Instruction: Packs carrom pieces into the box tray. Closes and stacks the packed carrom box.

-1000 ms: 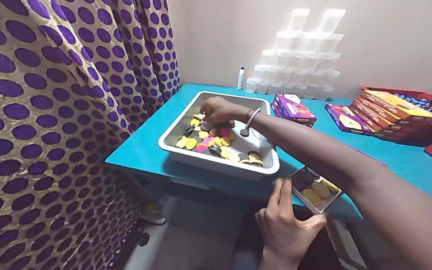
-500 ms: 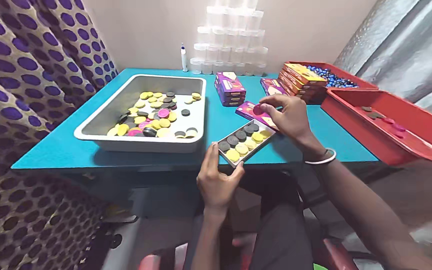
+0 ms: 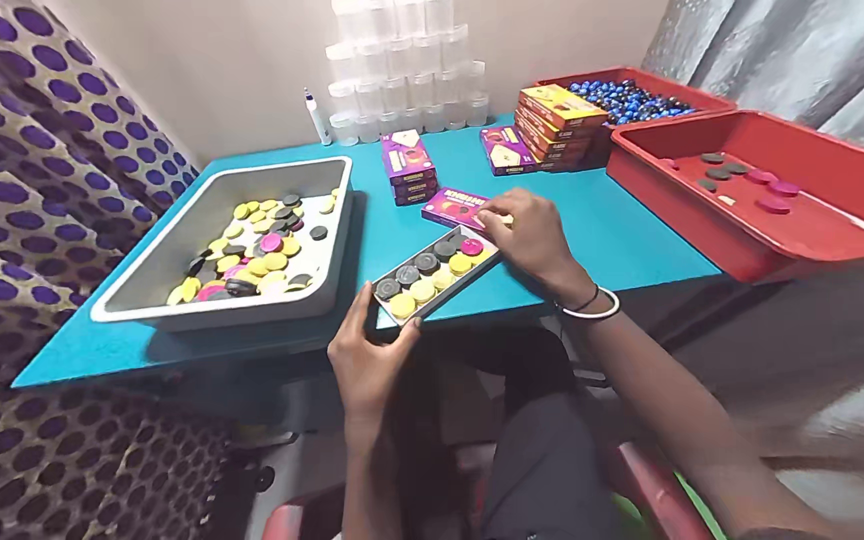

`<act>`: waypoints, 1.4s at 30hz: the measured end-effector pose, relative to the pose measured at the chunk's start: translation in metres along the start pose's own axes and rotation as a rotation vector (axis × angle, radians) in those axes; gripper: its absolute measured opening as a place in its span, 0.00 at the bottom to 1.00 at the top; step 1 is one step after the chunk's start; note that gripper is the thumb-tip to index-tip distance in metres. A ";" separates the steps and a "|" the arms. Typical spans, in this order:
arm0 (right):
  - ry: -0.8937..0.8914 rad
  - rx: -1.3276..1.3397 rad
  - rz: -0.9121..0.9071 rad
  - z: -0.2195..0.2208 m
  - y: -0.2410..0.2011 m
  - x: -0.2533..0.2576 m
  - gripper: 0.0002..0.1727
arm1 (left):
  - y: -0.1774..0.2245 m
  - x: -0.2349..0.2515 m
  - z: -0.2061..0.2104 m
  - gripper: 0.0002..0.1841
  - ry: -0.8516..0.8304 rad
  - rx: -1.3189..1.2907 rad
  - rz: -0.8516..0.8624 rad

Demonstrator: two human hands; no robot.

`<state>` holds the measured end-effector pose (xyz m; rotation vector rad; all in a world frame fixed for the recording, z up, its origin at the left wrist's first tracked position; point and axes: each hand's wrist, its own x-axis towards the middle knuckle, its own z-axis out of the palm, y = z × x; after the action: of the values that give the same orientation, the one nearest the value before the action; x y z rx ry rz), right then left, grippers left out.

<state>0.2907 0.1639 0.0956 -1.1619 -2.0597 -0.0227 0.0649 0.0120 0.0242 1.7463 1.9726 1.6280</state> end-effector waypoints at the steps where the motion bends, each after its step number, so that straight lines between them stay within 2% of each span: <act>1: 0.035 -0.022 0.033 -0.002 -0.001 0.000 0.15 | 0.003 0.002 -0.005 0.41 -0.045 -0.008 -0.036; 4: -0.037 -0.066 0.192 -0.009 -0.003 -0.012 0.25 | 0.005 0.005 -0.014 0.41 -0.149 -0.107 -0.132; 7: -0.186 -0.045 0.326 -0.013 0.005 -0.015 0.28 | -0.001 0.005 -0.009 0.38 -0.115 -0.321 -0.195; 10: -0.243 -0.130 0.392 -0.016 0.006 -0.023 0.34 | -0.005 -0.004 -0.002 0.32 -0.058 -0.370 -0.148; 13: -0.250 -0.188 0.382 -0.021 0.004 -0.023 0.41 | -0.006 -0.005 0.000 0.29 -0.045 -0.233 -0.054; 16: -0.169 -0.153 0.412 -0.023 0.003 -0.034 0.35 | -0.005 -0.012 -0.001 0.27 -0.085 -0.131 -0.041; 19: -0.084 0.070 0.428 -0.034 0.005 -0.039 0.33 | -0.006 -0.010 -0.003 0.26 -0.100 -0.072 0.003; 24: -0.305 0.420 0.235 -0.045 0.015 -0.034 0.35 | -0.010 -0.008 -0.002 0.21 -0.103 -0.156 0.044; 26: -0.286 0.517 0.300 -0.047 0.012 -0.033 0.29 | -0.007 -0.011 -0.002 0.20 -0.068 -0.111 0.033; 28: -0.192 0.566 0.402 -0.046 0.006 -0.035 0.25 | 0.004 -0.011 -0.004 0.19 0.036 0.029 0.067; 31: -0.093 0.552 0.466 -0.045 0.005 -0.040 0.25 | 0.035 -0.005 -0.009 0.18 0.139 0.146 0.194; 35: -0.055 0.593 0.494 -0.042 0.005 -0.041 0.26 | 0.053 0.021 0.004 0.14 -0.037 0.264 0.460; 37: -0.079 0.580 0.471 -0.043 0.007 -0.045 0.30 | 0.049 0.042 0.010 0.17 -0.141 0.296 0.577; 42: -0.106 0.589 0.454 -0.049 0.008 -0.060 0.29 | 0.040 0.064 0.020 0.28 -0.367 0.330 0.657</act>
<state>0.3444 0.1071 0.0907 -1.2233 -1.6646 0.8217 0.0819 0.0647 0.0787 2.7931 1.6551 0.9776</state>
